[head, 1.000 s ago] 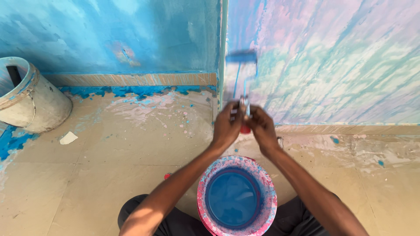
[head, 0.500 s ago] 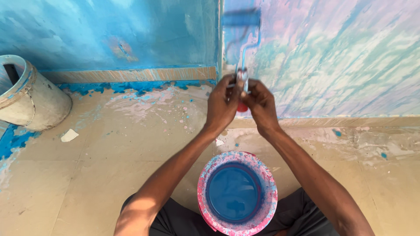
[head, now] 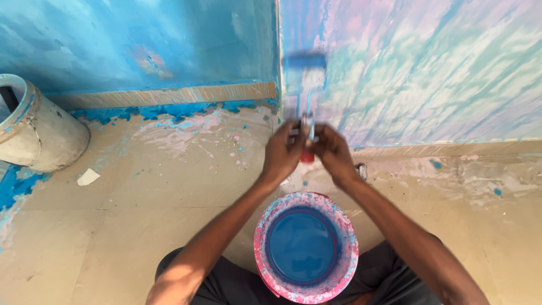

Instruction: The person sits on the floor and uses a paint roller to apply blue paint to the lower section of a wall. They repeatedly dip the roller into a bucket of paint and roll it along the wall surface, covering the existing pink and white areas.

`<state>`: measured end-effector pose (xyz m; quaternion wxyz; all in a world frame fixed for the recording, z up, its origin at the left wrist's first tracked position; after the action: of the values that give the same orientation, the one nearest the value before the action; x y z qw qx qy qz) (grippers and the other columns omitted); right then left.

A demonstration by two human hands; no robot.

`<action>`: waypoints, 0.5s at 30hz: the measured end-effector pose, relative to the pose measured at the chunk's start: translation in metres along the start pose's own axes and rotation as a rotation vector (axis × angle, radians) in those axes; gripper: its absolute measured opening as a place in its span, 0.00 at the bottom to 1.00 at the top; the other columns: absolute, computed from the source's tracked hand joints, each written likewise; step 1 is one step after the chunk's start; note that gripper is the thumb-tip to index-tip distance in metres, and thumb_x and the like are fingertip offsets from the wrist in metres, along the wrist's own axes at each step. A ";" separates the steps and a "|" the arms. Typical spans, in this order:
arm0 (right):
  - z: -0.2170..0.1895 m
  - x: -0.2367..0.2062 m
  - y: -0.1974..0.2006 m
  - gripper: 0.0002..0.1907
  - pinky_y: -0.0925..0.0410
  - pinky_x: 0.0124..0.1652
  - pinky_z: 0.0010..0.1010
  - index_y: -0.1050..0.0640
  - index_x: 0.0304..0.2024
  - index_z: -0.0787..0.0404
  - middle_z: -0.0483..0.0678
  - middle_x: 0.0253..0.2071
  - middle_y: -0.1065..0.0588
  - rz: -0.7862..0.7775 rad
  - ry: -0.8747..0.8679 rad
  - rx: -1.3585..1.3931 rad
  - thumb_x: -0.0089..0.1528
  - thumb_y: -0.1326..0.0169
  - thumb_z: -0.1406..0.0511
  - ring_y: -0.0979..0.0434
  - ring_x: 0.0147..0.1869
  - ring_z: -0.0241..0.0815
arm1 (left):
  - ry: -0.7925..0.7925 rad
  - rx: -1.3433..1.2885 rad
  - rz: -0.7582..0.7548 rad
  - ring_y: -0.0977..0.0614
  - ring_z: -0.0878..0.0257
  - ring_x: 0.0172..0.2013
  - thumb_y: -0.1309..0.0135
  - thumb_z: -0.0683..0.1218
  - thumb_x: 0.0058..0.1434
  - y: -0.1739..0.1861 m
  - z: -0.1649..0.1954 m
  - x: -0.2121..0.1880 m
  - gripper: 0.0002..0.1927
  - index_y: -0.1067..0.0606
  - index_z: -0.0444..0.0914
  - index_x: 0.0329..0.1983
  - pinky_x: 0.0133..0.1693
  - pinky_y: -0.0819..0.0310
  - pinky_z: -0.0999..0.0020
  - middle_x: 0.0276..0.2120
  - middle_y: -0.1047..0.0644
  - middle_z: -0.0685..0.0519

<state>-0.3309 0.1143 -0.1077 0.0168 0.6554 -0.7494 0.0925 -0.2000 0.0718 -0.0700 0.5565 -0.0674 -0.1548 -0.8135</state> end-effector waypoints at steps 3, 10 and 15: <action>-0.049 0.019 -0.006 0.17 0.28 0.56 0.29 0.27 0.56 0.63 0.46 0.51 0.22 -0.046 0.168 0.113 0.64 0.48 0.75 0.22 0.56 0.36 | -0.113 0.044 0.008 0.13 0.61 0.41 0.48 0.51 0.71 0.010 0.040 0.025 0.17 0.25 0.36 0.56 0.41 0.19 0.67 0.41 0.17 0.48; -0.022 0.003 0.001 0.19 0.29 0.55 0.32 0.27 0.57 0.62 0.45 0.50 0.23 -0.003 0.036 0.089 0.62 0.46 0.74 0.23 0.55 0.36 | -0.047 0.046 0.013 0.12 0.60 0.40 0.47 0.54 0.70 -0.004 0.014 0.013 0.18 0.23 0.36 0.53 0.42 0.17 0.67 0.39 0.16 0.47; 0.037 -0.034 0.008 0.16 0.28 0.53 0.31 0.26 0.54 0.63 0.46 0.47 0.21 0.002 -0.160 0.012 0.63 0.47 0.74 0.22 0.52 0.37 | 0.224 0.035 -0.141 0.13 0.61 0.40 0.45 0.55 0.67 -0.022 -0.052 -0.023 0.19 0.24 0.37 0.52 0.38 0.17 0.64 0.42 0.17 0.47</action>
<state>-0.3308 0.1427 -0.1501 -0.0473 0.6602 -0.7483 0.0442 -0.2084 0.0830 -0.1292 0.5127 0.0447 -0.1100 -0.8503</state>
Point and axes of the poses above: each hand's wrist, its own x-axis towards the middle knuckle, its own y-axis out of the back of the hand, z = x × y, the point moved 8 cm from there along x, towards the middle knuckle
